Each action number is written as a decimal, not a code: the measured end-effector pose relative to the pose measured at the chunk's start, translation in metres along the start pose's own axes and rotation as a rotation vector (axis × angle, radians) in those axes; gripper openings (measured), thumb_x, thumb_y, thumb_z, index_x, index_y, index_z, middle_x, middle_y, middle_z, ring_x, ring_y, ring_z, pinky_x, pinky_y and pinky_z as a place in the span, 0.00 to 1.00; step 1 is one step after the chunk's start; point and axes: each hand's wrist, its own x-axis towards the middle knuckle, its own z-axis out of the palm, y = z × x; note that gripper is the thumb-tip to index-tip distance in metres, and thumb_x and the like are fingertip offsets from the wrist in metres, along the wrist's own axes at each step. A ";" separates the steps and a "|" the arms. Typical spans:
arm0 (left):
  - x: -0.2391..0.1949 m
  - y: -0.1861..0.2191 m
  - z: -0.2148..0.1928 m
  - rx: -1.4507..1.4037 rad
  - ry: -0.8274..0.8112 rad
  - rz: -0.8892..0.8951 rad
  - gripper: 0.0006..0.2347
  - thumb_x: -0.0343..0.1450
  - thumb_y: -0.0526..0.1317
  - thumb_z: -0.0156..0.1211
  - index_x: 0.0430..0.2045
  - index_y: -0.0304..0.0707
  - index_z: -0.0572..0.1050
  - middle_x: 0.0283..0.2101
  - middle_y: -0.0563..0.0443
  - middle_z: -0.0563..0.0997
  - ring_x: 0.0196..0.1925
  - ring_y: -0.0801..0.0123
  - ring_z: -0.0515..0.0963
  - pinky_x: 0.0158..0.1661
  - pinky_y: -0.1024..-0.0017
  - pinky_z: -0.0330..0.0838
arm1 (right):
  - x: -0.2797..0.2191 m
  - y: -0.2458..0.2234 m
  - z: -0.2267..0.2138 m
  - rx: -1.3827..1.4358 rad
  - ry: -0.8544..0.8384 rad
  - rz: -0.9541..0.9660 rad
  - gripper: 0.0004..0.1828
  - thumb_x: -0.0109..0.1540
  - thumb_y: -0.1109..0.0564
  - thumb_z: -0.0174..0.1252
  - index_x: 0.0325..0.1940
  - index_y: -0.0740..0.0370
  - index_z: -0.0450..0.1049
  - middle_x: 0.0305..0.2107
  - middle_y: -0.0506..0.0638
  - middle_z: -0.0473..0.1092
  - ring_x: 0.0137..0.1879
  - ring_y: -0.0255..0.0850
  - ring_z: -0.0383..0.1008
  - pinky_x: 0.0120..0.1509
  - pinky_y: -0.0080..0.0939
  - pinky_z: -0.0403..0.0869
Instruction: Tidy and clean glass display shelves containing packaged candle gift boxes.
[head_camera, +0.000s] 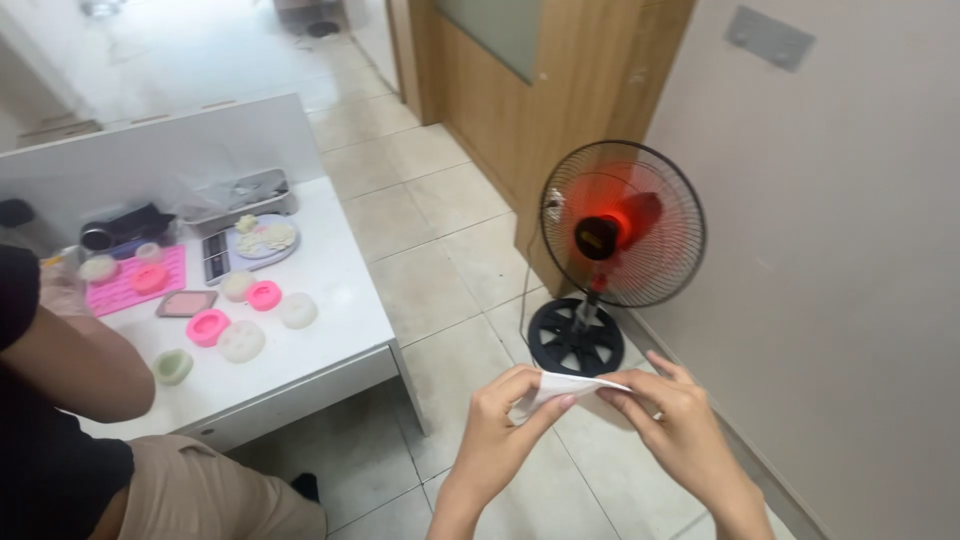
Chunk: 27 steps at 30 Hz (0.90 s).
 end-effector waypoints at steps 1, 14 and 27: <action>0.009 -0.007 -0.004 -0.002 0.043 -0.021 0.08 0.68 0.36 0.70 0.31 0.29 0.79 0.29 0.50 0.78 0.30 0.69 0.74 0.33 0.73 0.69 | 0.019 -0.001 0.005 0.065 -0.041 0.017 0.10 0.61 0.57 0.62 0.46 0.57 0.83 0.36 0.45 0.83 0.36 0.41 0.83 0.78 0.56 0.61; 0.225 -0.125 -0.102 -0.040 0.389 -0.221 0.22 0.67 0.36 0.67 0.56 0.39 0.68 0.35 0.45 0.88 0.38 0.68 0.88 0.42 0.71 0.80 | 0.280 0.053 0.125 0.336 -0.123 0.302 0.12 0.57 0.53 0.66 0.40 0.63 0.85 0.21 0.52 0.83 0.26 0.32 0.79 0.32 0.33 0.75; 0.475 -0.260 -0.192 0.114 0.245 -0.151 0.13 0.69 0.35 0.65 0.48 0.38 0.77 0.39 0.48 0.89 0.42 0.67 0.89 0.46 0.71 0.82 | 0.565 0.138 0.246 0.433 0.037 0.349 0.12 0.58 0.55 0.65 0.40 0.66 0.83 0.24 0.48 0.81 0.31 0.28 0.77 0.36 0.33 0.75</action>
